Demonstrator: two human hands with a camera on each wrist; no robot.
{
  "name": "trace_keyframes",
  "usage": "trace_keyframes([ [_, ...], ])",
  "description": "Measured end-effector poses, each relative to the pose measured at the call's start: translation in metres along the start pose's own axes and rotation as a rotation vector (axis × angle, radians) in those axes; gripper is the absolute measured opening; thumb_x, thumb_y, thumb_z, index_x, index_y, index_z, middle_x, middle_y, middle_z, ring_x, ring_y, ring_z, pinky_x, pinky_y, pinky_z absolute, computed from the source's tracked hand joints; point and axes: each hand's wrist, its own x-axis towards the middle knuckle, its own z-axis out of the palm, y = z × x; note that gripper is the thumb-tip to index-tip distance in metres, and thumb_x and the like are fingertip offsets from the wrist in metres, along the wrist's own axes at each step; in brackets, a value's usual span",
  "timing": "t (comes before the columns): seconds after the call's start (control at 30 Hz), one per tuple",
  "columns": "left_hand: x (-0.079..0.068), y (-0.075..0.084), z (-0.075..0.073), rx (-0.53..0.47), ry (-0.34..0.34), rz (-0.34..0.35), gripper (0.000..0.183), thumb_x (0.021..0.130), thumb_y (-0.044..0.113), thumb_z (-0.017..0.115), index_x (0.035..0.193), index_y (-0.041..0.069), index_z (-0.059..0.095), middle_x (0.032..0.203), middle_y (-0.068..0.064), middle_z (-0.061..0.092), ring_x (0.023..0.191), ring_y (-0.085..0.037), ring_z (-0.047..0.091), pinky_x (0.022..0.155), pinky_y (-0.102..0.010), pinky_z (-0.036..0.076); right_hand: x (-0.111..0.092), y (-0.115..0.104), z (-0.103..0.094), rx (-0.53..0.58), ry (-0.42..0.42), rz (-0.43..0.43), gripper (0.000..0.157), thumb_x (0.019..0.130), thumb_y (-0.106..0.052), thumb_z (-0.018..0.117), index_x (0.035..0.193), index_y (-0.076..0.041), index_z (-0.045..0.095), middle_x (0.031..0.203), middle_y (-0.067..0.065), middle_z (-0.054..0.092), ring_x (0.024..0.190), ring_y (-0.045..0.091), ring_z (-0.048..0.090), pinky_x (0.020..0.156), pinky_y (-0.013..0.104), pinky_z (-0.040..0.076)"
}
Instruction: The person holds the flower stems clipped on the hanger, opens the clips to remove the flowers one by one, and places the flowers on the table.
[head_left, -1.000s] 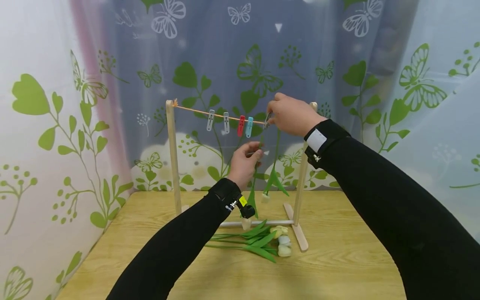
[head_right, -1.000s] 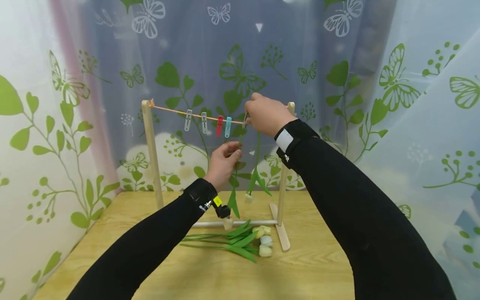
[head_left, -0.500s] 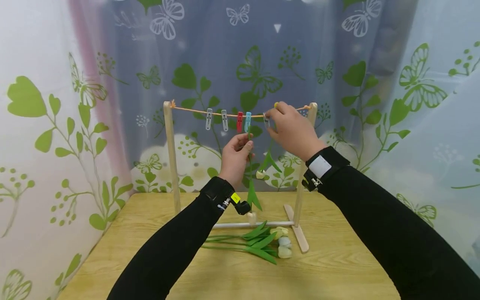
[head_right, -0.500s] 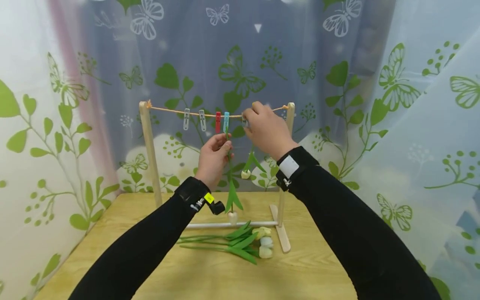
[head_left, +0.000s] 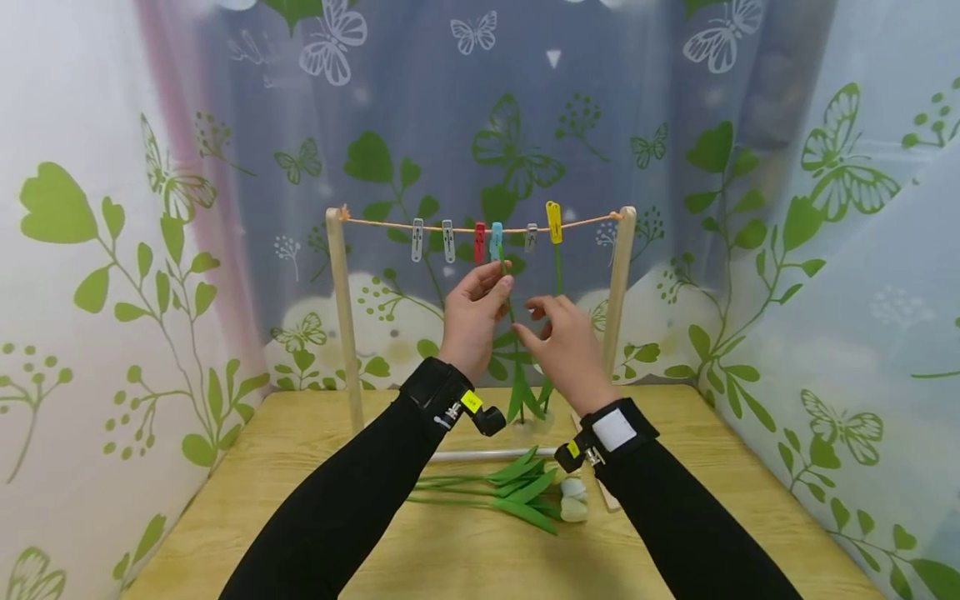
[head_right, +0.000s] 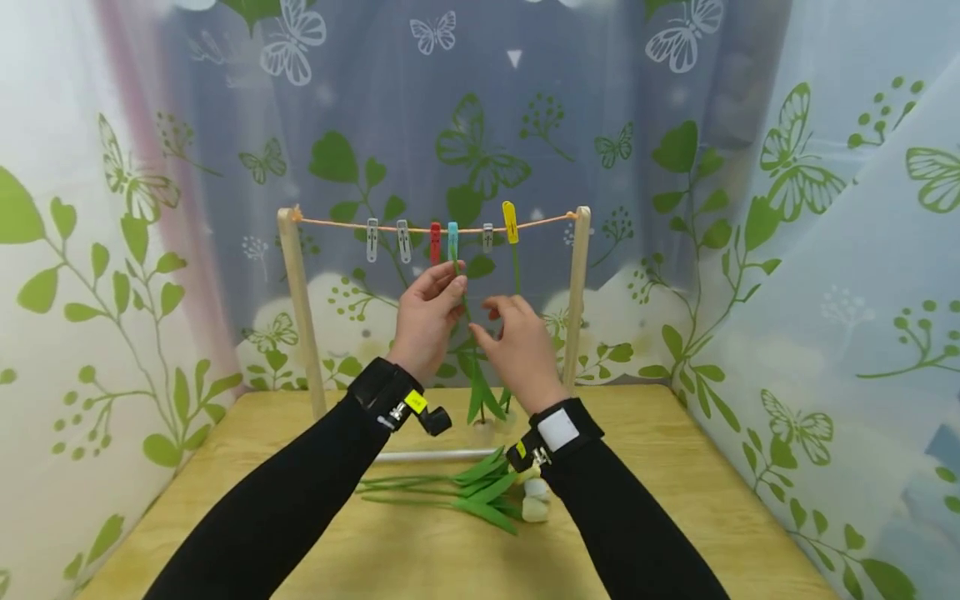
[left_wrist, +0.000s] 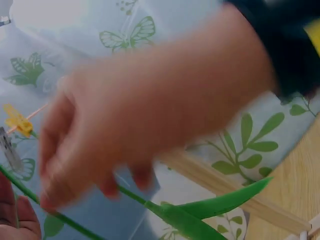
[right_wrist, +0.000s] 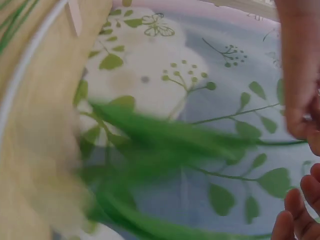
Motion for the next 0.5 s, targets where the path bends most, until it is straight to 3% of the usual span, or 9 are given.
trace_keyframes([
  [0.17, 0.0, -0.001, 0.002, -0.055, -0.007, 0.01, 0.03, 0.096, 0.019, 0.068, 0.125, 0.015, 0.067, 0.129, -0.001, 0.064, 0.092, -0.019, 0.05, 0.078, -0.035, 0.041, -0.019, 0.008, 0.026, 0.045, 0.05, 0.086, 0.033, 0.095, -0.031, 0.072, 0.12, -0.011, 0.067, 0.103, 0.006, 0.063, 0.076, 0.017, 0.058, 0.063, 0.029, 0.051],
  [0.5, -0.003, 0.001, -0.005, -0.155, -0.001, 0.037, 0.027, 0.097, 0.016, 0.066, 0.124, 0.013, 0.065, 0.12, -0.001, 0.063, 0.089, -0.014, 0.052, 0.075, -0.028, 0.046, -0.032, 0.012, 0.049, 0.082, 0.19, 0.067, 0.022, 0.094, -0.028, 0.073, 0.109, -0.011, 0.071, 0.092, 0.002, 0.063, 0.07, 0.015, 0.056, 0.055, 0.026, 0.045],
])
